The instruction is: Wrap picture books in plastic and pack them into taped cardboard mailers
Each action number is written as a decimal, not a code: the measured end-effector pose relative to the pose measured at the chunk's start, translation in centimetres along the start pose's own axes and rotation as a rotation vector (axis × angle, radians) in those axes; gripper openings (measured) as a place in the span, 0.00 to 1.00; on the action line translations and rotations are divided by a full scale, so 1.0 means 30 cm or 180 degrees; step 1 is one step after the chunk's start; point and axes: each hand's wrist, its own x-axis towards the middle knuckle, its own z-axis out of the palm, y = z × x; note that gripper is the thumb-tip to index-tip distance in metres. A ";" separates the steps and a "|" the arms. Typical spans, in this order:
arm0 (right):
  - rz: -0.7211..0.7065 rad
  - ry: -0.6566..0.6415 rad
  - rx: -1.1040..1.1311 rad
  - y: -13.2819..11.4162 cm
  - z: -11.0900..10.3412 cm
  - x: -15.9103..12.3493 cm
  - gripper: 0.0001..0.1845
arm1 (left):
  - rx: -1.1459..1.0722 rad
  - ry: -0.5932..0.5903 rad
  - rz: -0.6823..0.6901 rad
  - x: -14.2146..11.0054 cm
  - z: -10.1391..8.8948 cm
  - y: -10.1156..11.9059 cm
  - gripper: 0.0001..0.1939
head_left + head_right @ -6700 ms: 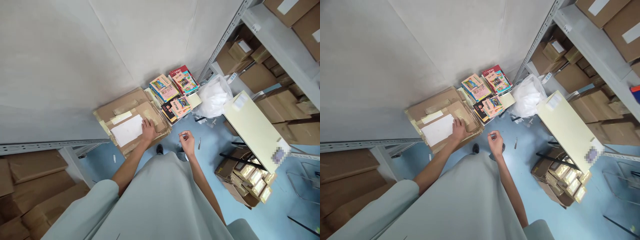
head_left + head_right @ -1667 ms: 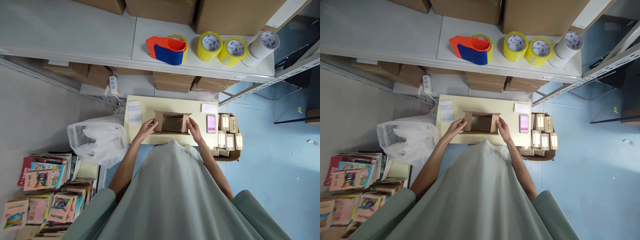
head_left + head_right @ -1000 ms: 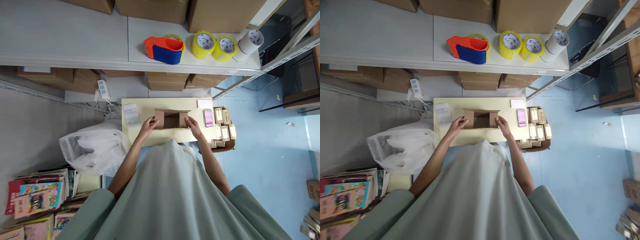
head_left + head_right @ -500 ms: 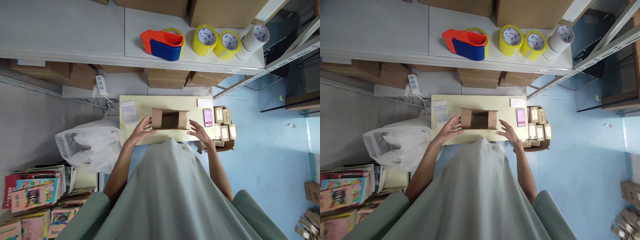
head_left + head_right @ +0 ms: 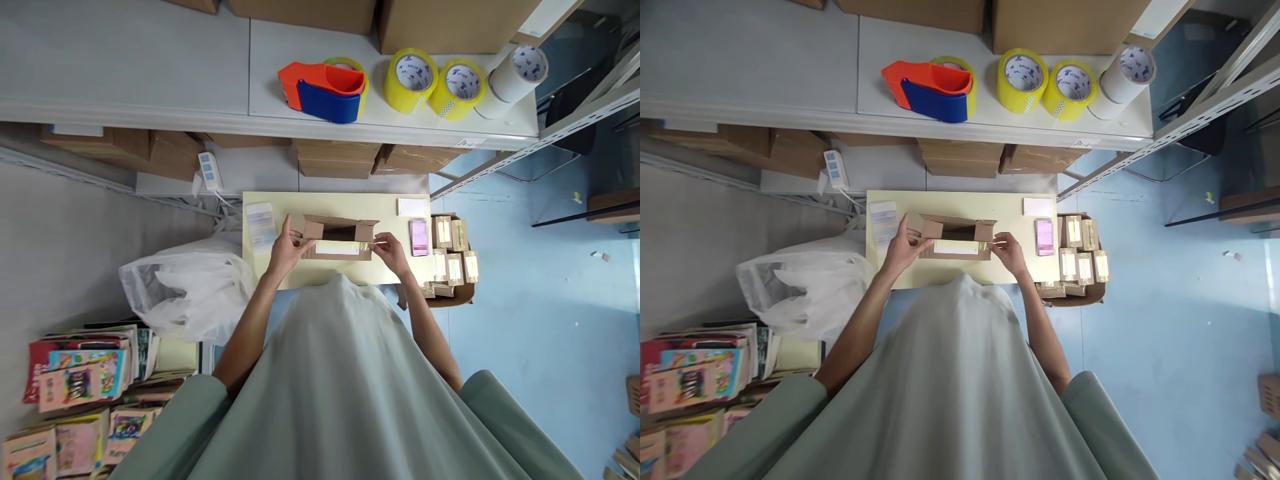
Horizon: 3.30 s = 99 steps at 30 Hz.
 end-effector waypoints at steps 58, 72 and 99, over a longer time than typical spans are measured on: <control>-0.0086 0.0361 -0.1214 0.016 0.125 -0.013 0.47 | -0.0619 0.0574 0.0450 -0.036 0.214 -0.136 0.12; 0.0076 0.0219 -0.2217 0.093 0.151 0.074 0.43 | -0.0252 0.0548 0.0404 0.044 0.248 -0.156 0.09; 0.0082 0.0127 -0.2040 0.108 0.152 0.019 0.46 | 0.0132 0.0686 0.0306 0.003 0.283 -0.151 0.10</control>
